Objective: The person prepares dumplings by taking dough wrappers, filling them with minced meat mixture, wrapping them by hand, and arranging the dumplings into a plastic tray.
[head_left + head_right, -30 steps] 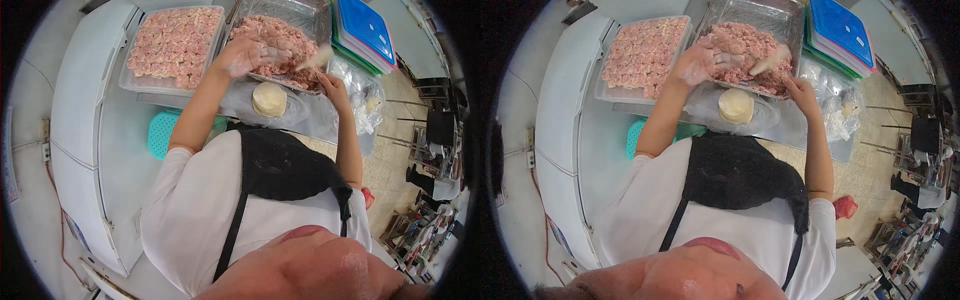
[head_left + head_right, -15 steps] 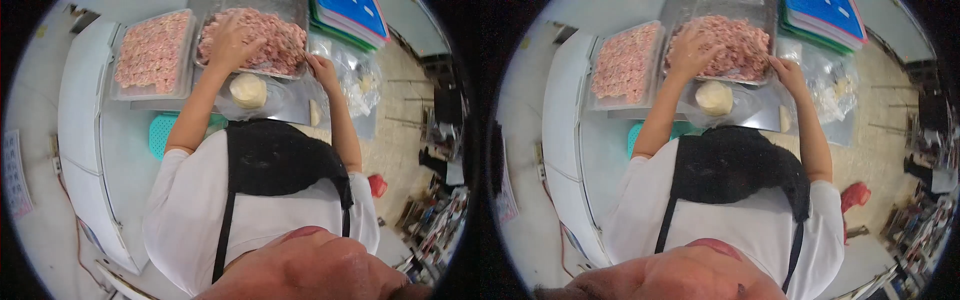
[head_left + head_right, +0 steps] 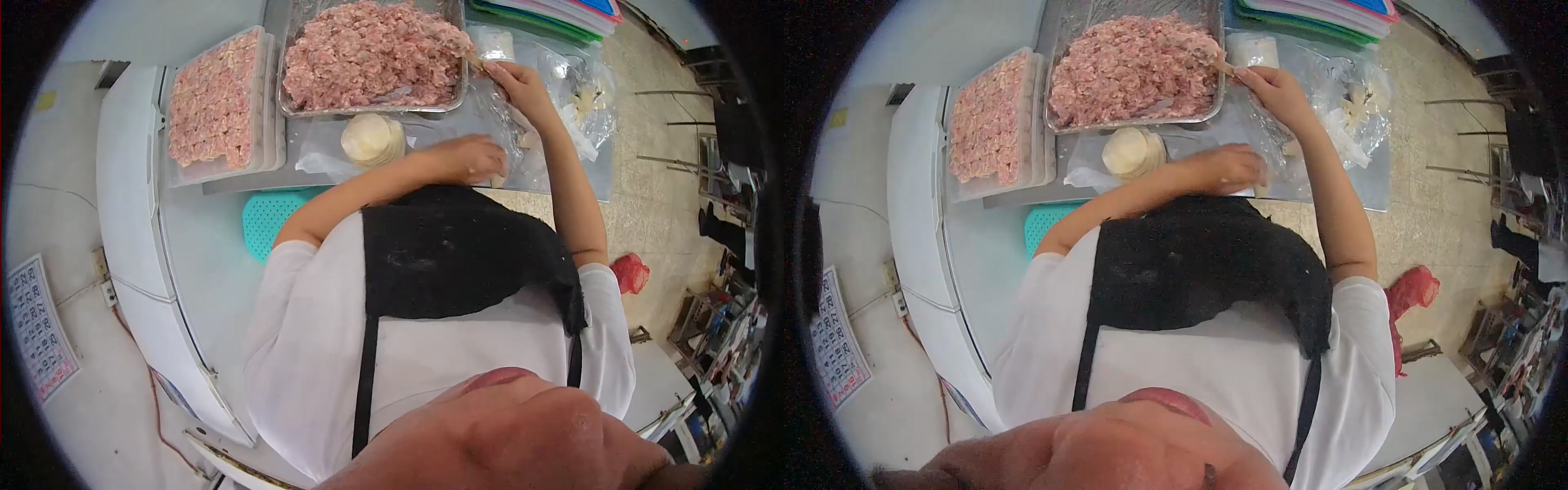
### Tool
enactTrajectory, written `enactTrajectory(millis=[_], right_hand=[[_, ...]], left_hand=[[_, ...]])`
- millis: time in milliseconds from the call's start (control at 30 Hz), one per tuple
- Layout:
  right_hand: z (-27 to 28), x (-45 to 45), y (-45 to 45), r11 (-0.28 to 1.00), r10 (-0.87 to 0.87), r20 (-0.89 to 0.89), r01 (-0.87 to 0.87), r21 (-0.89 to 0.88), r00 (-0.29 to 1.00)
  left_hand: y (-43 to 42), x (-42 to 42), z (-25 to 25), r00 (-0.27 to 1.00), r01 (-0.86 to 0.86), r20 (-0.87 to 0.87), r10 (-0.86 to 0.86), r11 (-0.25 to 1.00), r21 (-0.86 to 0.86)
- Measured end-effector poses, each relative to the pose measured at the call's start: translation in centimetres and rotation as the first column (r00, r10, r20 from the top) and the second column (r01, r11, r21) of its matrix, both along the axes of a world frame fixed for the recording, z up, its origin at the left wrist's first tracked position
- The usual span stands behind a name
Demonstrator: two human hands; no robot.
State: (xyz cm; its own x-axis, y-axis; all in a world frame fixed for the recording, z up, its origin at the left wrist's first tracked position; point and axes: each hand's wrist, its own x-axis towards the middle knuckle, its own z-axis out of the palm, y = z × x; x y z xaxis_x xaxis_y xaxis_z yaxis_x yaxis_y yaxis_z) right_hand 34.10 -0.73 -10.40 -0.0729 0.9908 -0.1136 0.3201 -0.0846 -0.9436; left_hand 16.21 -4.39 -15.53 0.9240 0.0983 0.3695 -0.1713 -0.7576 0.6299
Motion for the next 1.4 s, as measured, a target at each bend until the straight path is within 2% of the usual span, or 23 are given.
enactTrajectory(millis=[100,200,233,267,300,333,367,433,467,500,600,667,700,733,833,933,1033,1133,1233,1333,1400], right_hand=[[0.4,0.2,-0.3,1.0,0.018,0.038,-0.018,-0.011,0.999],[1.0,0.3,-0.6,0.999,0.012,0.021,-0.011,-0.031,1.0],[1.2,0.3,-0.8,0.999,0.006,0.003,-0.006,-0.038,1.0],[1.4,0.1,-0.9,0.999,-0.015,-0.007,0.015,-0.037,1.0],[1.4,-0.1,-1.0,0.999,-0.039,-0.017,0.038,-0.037,0.999],[1.6,-0.4,-1.0,0.997,-0.064,-0.028,0.063,-0.037,0.998],[1.7,-0.7,-0.9,0.996,-0.08,-0.046,0.079,-0.032,0.996],[2.1,-1.6,-0.5,0.993,-0.113,-0.082,0.112,-0.026,0.99],[2.5,-2.3,-0.3,0.993,-0.118,-0.095,0.116,-0.022,0.988],[3.1,-3.1,-0.1,0.992,-0.123,-0.108,0.121,-0.019,0.987],[4.6,-5.4,0.7,0.993,-0.117,-0.086,0.119,0.021,0.989],[5.0,-7.0,1.4,0.988,-0.1,-0.057,0.106,0.108,0.993],[4.9,-7.8,1.7,0.98,-0.091,-0.044,0.098,0.176,0.995],[5.1,-8.7,1.9,0.966,-0.085,-0.031,0.09,0.243,0.996],[6.3,-11.5,2.1,0.857,-0.035,0.027,0.016,0.515,0.999],[8.2,-13.6,1.9,0.833,-0.016,0.121,-0.054,0.551,0.992],[8.7,-13.1,2.5,0.92,-0.024,0.57,-0.205,0.334,0.821],[7.9,-11.1,3.3,0.889,-0.02,0.865,-0.387,0.246,0.502],[4.3,-10.2,4.1,0.864,-0.009,0.953,-0.478,0.16,0.304],[1.4,-12.4,2.7,0.898,0.092,0.973,-0.44,0.012,0.214],[2.1,-12.9,1.8,0.882,0.138,0.945,-0.471,0.019,0.296]], left_hand=[[-0.5,0.6,-0.8,0.992,-0.105,-0.058,0.116,0.981,0.162],[0.2,-0.2,0.5,0.962,-0.156,-0.21,0.178,0.981,0.114],[0.3,-0.8,2.2,0.955,-0.227,-0.22,0.196,0.966,-0.122],[0.5,-1.8,4.1,0.95,-0.284,-0.232,0.211,0.893,-0.348],[0.7,-2.9,5.3,0.945,-0.322,-0.243,0.22,0.768,-0.554],[0.9,-4.0,5.2,0.914,-0.394,-0.186,0.36,0.68,-0.619],[1.9,-5.3,5.1,0.894,-0.364,-0.004,0.449,0.72,-0.59],[2.9,-7.7,6.9,0.813,-0.201,0.166,0.557,0.538,-0.819],[3.4,-8.8,8.3,0.792,-0.019,0.136,0.596,0.246,-0.969],[3.6,-9.7,9.4,0.778,0.178,0.094,0.622,-0.074,-0.981],[4.8,-11.9,9.8,0.62,-0.286,-0.119,0.776,0.081,-0.955],[6.1,-13.3,8.9,0.646,0.199,0.117,0.754,-0.018,-0.98],[6.3,-13.9,9.1,0.617,0.431,0.237,0.751,-0.07,-0.9],[6.4,-14.6,9.6,0.601,0.557,0.316,0.734,-0.101,-0.824],[7.0,-15.1,9.3,0.491,0.384,0.148,0.858,-0.061,-0.921],[7.4,-15.7,9.5,0.412,0.43,0.101,0.906,-0.096,-0.898],[8.7,-18.1,8.4,0.352,0.499,0.196,0.915,-0.006,-0.866],[8.6,-20.3,8.4,0.273,0.254,0.117,0.955,0.046,-0.966],[8.6,-21.9,8.0,0.211,0.159,0.066,0.975,0.033,-0.987],[8.1,-22.7,8.1,0.188,0.175,0.052,0.981,0.019,-0.984],[7.4,-22.8,8.4,0.174,0.082,0.09,0.981,0.077,-0.994]])
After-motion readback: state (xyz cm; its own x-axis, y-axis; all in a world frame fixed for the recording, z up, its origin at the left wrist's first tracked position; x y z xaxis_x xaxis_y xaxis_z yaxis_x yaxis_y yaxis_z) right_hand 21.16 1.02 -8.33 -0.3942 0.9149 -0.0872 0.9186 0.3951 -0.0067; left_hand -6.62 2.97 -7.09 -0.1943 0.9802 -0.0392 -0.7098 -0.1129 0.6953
